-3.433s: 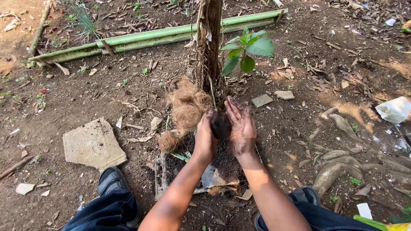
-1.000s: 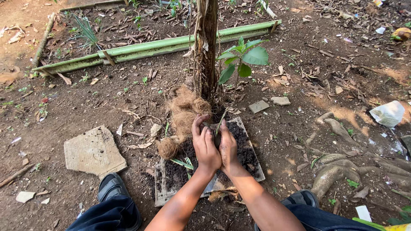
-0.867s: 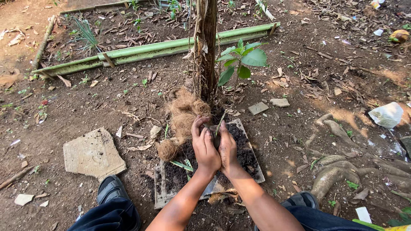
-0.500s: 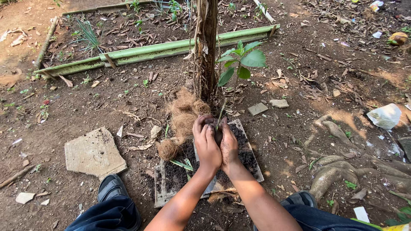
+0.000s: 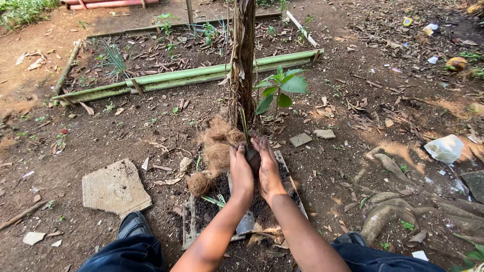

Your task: The person sits on the ground and packs soil from a tray around the base of a small seedling, kneading and pressing the soil with both hands to form a ball around the plant's roots, repeating the process for successive seedlings.

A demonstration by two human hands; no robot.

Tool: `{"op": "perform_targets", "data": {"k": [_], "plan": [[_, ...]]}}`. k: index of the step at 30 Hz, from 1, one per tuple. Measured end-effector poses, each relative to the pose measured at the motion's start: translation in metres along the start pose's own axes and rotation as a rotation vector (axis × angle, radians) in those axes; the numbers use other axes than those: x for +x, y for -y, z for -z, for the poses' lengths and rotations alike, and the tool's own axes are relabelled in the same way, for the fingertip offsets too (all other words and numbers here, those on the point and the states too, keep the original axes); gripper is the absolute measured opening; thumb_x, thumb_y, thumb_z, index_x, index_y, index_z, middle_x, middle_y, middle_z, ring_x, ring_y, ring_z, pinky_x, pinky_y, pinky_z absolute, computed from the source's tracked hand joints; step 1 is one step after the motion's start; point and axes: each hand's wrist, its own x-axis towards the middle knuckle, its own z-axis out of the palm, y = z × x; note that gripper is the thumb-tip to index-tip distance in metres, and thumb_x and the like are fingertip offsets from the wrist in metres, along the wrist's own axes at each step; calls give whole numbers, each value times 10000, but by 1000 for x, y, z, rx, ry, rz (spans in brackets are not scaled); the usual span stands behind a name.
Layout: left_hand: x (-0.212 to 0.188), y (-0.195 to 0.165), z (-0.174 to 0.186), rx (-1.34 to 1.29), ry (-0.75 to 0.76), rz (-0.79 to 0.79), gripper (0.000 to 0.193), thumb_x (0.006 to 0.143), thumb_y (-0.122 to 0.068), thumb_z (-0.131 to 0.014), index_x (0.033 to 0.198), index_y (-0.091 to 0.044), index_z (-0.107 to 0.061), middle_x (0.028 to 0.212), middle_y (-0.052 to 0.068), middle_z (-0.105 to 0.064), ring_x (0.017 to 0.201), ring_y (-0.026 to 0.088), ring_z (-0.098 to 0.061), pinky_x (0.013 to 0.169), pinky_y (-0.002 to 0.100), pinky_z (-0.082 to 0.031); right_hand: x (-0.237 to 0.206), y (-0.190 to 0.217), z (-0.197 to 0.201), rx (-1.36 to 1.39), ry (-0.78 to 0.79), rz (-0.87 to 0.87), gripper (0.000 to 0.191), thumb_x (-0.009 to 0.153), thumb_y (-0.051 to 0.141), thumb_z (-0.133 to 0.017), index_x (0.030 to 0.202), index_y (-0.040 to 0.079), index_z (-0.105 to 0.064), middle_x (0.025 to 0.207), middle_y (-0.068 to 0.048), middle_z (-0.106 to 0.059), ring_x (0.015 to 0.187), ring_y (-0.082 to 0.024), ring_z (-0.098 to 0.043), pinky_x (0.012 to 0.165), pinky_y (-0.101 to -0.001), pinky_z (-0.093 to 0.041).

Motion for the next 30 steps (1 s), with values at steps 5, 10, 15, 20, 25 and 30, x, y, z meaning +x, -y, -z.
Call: {"op": "perform_targets", "data": {"k": [5, 10, 15, 20, 25, 30], "plan": [[4, -7, -1, -259, 131, 171, 400, 1056, -292, -366, 1300, -20, -528, 1196, 174, -635, 1091, 250, -615, 992, 381, -482, 11, 1, -4, 81, -28, 134, 696, 1014, 539, -484, 1457, 3, -496, 1508, -155, -545, 1427, -235, -473, 1202, -387, -324], [1, -15, -2, -587, 121, 362, 355, 1075, -305, -384, 1150, -16, -575, 995, 127, -673, 872, 226, -670, 818, 396, -565, 13, 12, -10, -2, -153, 98, 639, 983, 491, -543, 1379, -10, -530, 1405, -169, -587, 1328, -265, -534, 1136, -403, -380], [-3, -4, 2, -751, 104, 435, 349, 1057, -324, -380, 1109, -48, -589, 971, 93, -686, 857, 207, -688, 793, 379, -580, 10, 15, -10, 111, -113, 14, 575, 951, 398, -619, 1355, -5, -539, 1292, -142, -631, 1227, -250, -591, 1051, -400, -491], [1, 12, 14, -726, 130, 424, 309, 1057, -300, -418, 1114, -65, -611, 982, 70, -679, 872, 198, -669, 789, 379, -554, 19, -4, 5, -40, 5, -79, 494, 942, 370, -682, 1258, -5, -619, 1116, -112, -686, 996, -229, -669, 902, -383, -539], [2, 39, 15, -725, 168, 470, 341, 1053, -321, -395, 1099, -71, -623, 993, 75, -689, 893, 204, -661, 808, 379, -550, 24, -37, 29, -62, 87, 9, 598, 1007, 576, -522, 1167, 26, -691, 1062, -73, -711, 962, -174, -659, 900, -324, -529], [16, 72, -7, -297, 84, 295, 439, 1046, -301, -408, 1085, 42, -678, 963, 115, -689, 867, 233, -640, 795, 440, -520, 28, -41, 38, 181, 137, -51, 618, 1003, 600, -510, 1243, 45, -638, 1118, -69, -701, 1017, -206, -660, 966, -370, -512]]}}
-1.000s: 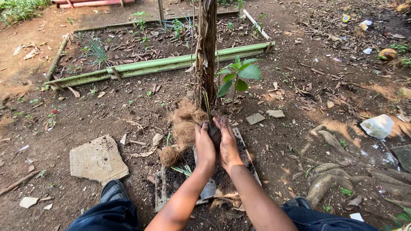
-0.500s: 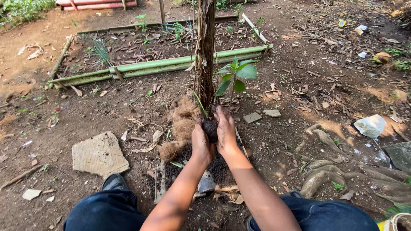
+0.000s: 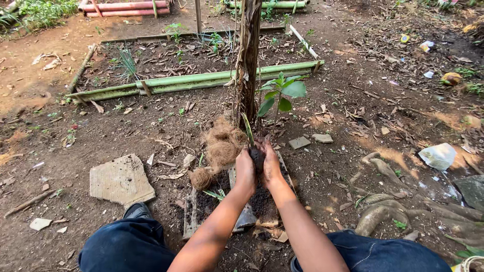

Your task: The person sits on the ground and packs soil from a tray around the base of a small seedling, kneading and pressing the soil with both hands to form a ball around the plant's roots, repeating the process for successive seedlings.

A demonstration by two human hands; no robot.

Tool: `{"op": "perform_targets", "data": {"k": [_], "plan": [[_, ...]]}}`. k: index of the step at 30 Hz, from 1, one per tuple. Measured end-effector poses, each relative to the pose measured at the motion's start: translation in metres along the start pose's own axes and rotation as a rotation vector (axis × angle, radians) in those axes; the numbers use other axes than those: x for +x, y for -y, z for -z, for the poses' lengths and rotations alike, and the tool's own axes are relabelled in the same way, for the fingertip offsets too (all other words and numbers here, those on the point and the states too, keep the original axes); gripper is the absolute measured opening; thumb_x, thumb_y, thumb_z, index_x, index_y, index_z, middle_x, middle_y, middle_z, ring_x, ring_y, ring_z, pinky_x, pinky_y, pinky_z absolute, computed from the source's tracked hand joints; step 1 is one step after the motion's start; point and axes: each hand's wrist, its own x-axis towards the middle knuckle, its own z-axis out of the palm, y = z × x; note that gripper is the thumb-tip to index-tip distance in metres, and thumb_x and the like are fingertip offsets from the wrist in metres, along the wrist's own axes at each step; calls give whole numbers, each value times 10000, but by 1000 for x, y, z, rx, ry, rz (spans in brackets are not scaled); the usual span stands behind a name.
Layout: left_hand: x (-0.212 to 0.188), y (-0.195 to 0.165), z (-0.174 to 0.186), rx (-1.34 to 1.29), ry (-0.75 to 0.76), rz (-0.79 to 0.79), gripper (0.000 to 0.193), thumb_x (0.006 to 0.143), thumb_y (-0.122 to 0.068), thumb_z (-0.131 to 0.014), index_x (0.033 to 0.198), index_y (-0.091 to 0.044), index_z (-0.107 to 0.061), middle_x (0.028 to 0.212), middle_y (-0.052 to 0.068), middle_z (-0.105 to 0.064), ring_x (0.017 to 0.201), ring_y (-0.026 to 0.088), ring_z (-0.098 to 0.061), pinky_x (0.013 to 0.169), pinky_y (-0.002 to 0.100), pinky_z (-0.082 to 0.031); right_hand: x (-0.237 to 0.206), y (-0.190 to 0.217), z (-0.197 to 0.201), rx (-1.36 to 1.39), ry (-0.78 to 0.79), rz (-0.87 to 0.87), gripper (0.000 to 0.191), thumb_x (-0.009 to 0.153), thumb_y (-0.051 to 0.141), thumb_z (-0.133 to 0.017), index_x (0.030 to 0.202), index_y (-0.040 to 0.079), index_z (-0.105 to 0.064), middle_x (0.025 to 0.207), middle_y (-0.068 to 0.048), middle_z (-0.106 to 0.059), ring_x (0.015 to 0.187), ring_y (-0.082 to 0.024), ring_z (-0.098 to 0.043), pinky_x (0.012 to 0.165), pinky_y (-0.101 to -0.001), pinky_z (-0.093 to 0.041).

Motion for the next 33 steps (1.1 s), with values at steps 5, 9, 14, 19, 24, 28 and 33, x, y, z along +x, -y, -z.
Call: {"op": "perform_targets", "data": {"k": [5, 9, 14, 19, 24, 28, 33], "plan": [[15, 11, 1, 373, -56, -319, 424, 1050, -279, -388, 1226, 25, -625, 1184, 181, -602, 1095, 268, -569, 968, 424, -443, -8, 16, 7, 53, 43, -119, 734, 968, 681, -376, 1278, 68, -635, 1205, -76, -702, 1148, -223, -652, 1040, -389, -489], [-11, 2, 7, 856, 9, -728, 408, 1083, -230, -340, 1297, 9, -591, 1311, 177, -524, 1225, 303, -502, 1060, 411, -424, -14, 6, 4, 78, 117, 9, 744, 1042, 677, -379, 1317, 17, -586, 1264, -150, -672, 1194, -288, -631, 1088, -439, -472], [-38, -22, 17, 172, 62, -166, 379, 1053, -234, -321, 1274, -38, -559, 1208, 148, -625, 1103, 244, -630, 974, 370, -485, -26, -20, -6, -135, -238, -153, 697, 991, 646, -349, 1452, 137, -469, 1361, -31, -612, 1261, -205, -589, 1098, -388, -436], [-35, -25, 20, 170, 17, -319, 389, 1018, -160, -318, 1264, -25, -586, 1208, 121, -658, 1105, 227, -631, 990, 343, -474, -31, -24, -15, -170, -29, 47, 710, 1018, 590, -352, 1418, 45, -570, 1331, -102, -668, 1217, -225, -628, 1091, -363, -467], [-32, -11, 23, 31, 25, -329, 341, 1022, -145, -333, 1203, -4, -585, 1195, 158, -667, 1107, 244, -646, 1002, 353, -492, -39, -24, -20, -199, 71, 107, 673, 1049, 556, -356, 1371, 23, -611, 1316, -119, -681, 1201, -218, -641, 1082, -337, -473], [-21, -11, 26, 111, -114, -328, 302, 1011, -144, -384, 1218, -20, -565, 1212, 124, -641, 1124, 223, -628, 1003, 342, -476, -39, -28, -28, -195, 36, 128, 609, 1050, 502, -393, 1363, 36, -628, 1288, -116, -688, 1163, -212, -641, 1042, -330, -484], [-6, -26, 35, -34, -168, -262, 297, 1065, -172, -403, 1286, -1, -503, 1119, 172, -602, 998, 279, -592, 915, 406, -487, -36, -44, -33, -231, 5, 177, 563, 1067, 463, -458, 1248, -26, -670, 1220, -140, -721, 1118, -214, -663, 1018, -319, -498]]}}
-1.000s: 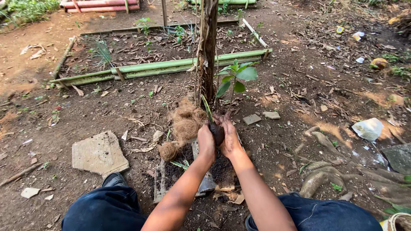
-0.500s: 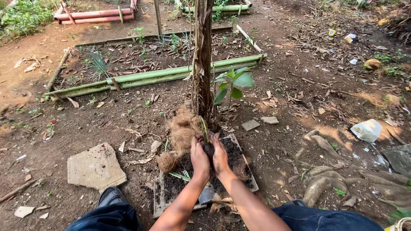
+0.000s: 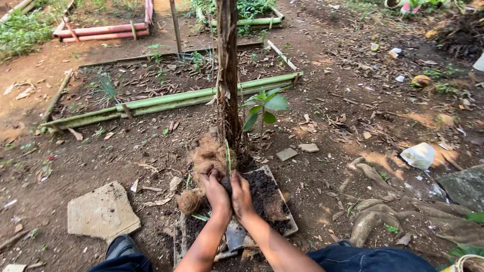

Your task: The person sits on the ground and packs soil from a tray around the base of a small seedling, kneading and pressing the soil with both hands to form a ball around the plant's roots, repeating the process for successive seedlings.

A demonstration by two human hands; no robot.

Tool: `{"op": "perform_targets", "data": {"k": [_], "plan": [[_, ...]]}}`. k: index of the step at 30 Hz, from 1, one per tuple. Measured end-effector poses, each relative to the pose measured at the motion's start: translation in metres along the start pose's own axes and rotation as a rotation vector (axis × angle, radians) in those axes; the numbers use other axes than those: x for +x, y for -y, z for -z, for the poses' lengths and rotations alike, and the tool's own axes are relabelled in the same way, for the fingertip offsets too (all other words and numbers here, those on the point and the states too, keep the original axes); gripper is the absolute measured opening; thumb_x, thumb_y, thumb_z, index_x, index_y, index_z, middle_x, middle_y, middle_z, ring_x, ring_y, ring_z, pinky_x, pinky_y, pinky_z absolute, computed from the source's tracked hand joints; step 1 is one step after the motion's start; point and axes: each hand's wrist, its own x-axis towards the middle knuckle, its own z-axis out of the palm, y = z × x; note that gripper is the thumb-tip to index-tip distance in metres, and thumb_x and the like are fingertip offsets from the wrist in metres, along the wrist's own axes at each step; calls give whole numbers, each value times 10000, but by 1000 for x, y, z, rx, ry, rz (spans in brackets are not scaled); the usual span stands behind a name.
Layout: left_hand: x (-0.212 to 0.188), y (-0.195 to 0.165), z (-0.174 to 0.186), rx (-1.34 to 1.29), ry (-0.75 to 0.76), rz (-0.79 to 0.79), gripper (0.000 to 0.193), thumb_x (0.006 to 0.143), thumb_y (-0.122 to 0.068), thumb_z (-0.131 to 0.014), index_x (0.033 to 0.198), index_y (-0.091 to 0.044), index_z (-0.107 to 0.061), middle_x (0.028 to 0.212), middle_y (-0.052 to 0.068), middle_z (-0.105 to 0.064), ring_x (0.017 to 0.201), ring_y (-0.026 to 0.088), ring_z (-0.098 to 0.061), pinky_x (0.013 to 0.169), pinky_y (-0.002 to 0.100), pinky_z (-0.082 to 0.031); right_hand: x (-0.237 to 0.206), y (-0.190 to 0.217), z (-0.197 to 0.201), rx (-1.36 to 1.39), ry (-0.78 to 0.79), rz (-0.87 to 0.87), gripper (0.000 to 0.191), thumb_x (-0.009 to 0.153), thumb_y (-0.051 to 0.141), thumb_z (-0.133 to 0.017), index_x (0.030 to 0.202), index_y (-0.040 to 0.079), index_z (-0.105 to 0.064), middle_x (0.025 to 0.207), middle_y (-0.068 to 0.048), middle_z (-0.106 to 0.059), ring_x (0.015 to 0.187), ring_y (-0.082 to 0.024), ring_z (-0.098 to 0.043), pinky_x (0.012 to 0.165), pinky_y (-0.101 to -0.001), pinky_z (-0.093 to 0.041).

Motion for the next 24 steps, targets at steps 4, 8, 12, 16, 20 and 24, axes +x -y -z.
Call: {"op": "perform_targets", "data": {"k": [4, 8, 12, 16, 20, 24], "plan": [[-18, -7, 2, 294, -13, -126, 367, 1053, -237, -425, 1348, -43, -525, 1152, 141, -621, 1016, 244, -598, 932, 374, -470, -1, -13, 8, 46, -35, -36, 521, 1055, 432, -492, 1205, -26, -690, 1182, -139, -719, 1078, -205, -664, 974, -315, -512], [-25, -26, -7, 358, 6, -125, 397, 1039, -260, -422, 1338, -27, -539, 1219, 136, -645, 1083, 258, -634, 953, 371, -487, 2, -14, 8, 38, -65, 15, 492, 1071, 402, -523, 1229, -43, -661, 1181, -133, -694, 1079, -203, -634, 964, -327, -510], [-33, -40, -13, 455, -41, -205, 407, 1088, -272, -408, 1377, -11, -526, 1261, 159, -624, 1122, 276, -608, 964, 389, -451, 4, 1, 2, 95, -26, -83, 582, 1048, 470, -473, 1309, -22, -644, 1230, -129, -718, 1102, -237, -670, 984, -342, -526], [-42, -38, -17, 276, 287, -134, 398, 1062, -283, -386, 1265, -50, -637, 1044, 89, -725, 933, 163, -676, 843, 318, -527, 10, 20, 7, 128, -163, -167, 645, 991, 563, -370, 1493, 181, -502, 1377, -87, -601, 1205, -217, -592, 1033, -364, -502], [-42, -23, -24, 166, 285, -27, 304, 1042, -219, -588, 1033, 62, -703, 904, 110, -712, 786, 155, -607, 723, 323, -506, 25, 31, 19, 71, -182, 58, 669, 1028, 547, -349, 1533, 119, -450, 1499, -118, -508, 1276, -254, -527, 1078, -403, -446], [-42, -8, -19, -3, 318, 111, 229, 1003, -169, -588, 1036, 28, -700, 942, 82, -721, 813, 127, -635, 750, 289, -526, 22, 34, 26, -571, -282, 451, 592, 1132, 438, -346, 1540, 16, -424, 1610, -149, -409, 1478, -259, -376, 1205, -387, -284]]}}
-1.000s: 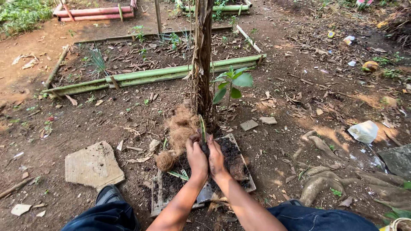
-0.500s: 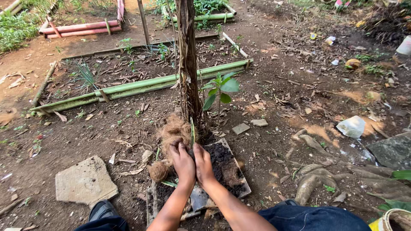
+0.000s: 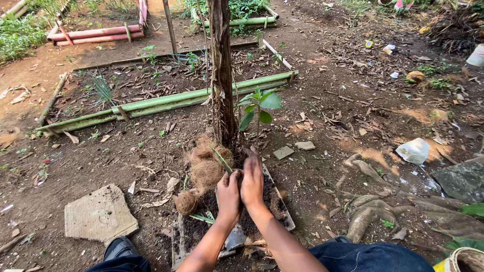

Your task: The person sits on the ground and packs soil from a tray around the base of a small seedling, kneading and pressing the soil with both hands to form a ball around the plant's roots, repeating the process for successive seedlings.

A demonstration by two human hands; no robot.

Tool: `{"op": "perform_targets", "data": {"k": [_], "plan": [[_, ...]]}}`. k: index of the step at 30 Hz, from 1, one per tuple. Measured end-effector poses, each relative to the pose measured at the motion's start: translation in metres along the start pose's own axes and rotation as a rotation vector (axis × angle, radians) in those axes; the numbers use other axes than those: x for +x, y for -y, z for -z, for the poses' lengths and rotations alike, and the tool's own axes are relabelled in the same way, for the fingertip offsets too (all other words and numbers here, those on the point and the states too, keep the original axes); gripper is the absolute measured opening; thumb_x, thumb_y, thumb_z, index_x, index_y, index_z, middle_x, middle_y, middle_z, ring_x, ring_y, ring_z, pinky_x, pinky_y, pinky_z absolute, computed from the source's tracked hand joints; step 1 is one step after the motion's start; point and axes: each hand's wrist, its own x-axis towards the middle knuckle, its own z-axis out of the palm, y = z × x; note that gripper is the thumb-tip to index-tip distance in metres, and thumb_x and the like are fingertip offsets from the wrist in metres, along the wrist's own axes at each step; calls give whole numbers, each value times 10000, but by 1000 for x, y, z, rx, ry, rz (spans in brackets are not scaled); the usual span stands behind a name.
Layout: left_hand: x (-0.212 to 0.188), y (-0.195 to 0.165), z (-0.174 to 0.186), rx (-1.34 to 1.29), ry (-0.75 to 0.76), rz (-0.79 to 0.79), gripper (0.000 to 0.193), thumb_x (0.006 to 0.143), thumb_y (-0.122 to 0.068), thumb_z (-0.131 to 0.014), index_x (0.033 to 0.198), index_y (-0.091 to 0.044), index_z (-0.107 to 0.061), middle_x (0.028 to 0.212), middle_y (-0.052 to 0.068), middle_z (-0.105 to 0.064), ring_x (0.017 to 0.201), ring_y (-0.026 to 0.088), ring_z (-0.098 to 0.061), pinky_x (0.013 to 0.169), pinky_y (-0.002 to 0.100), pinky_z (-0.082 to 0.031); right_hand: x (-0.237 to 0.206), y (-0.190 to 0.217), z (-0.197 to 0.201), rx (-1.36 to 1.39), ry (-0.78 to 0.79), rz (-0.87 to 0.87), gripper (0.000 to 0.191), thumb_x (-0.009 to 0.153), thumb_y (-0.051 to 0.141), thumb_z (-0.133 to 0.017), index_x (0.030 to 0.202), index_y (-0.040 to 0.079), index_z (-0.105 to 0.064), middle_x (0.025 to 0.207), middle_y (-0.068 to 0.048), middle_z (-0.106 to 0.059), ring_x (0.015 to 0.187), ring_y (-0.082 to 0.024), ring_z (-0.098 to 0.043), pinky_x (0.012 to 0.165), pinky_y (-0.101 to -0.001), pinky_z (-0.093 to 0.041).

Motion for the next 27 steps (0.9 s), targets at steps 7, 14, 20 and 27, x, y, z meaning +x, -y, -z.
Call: {"op": "perform_targets", "data": {"k": [7, 14, 20, 27], "plan": [[-6, -1, 3, -52, 25, 19, 236, 1006, -145, -558, 1072, 34, -696, 978, 73, -715, 847, 127, -626, 772, 305, -516, -7, -3, -13, 422, -4, -351, 390, 1020, 222, -575, 1335, 3, -643, 1271, -95, -691, 1154, -179, -625, 1007, -314, -475], [-17, -17, -10, 111, -64, -11, 305, 1014, -185, -503, 1226, -12, -639, 1122, 89, -719, 1002, 147, -646, 907, 310, -511, -6, -4, -13, 580, -51, -539, 283, 1044, 248, -588, 1082, 11, -739, 946, -44, -695, 870, -140, -627, 798, -286, -509], [-20, -28, -10, 260, -33, -129, 388, 1032, -264, -451, 1270, -15, -628, 1229, 143, -666, 1115, 203, -632, 982, 337, -478, -8, 15, -8, 552, 46, -647, 333, 1043, 339, -529, 1120, 70, -709, 991, -41, -697, 911, -155, -647, 848, -293, -514], [-6, -32, 1, -37, -59, -109, 424, 1044, -325, -398, 1343, -55, -533, 1279, 149, -629, 1175, 221, -612, 1025, 347, -470, -16, 17, -18, 685, 295, -607, 450, 1030, 436, -470, 1276, 97, -636, 1174, -72, -694, 1094, -199, -660, 982, -339, -520]]}}
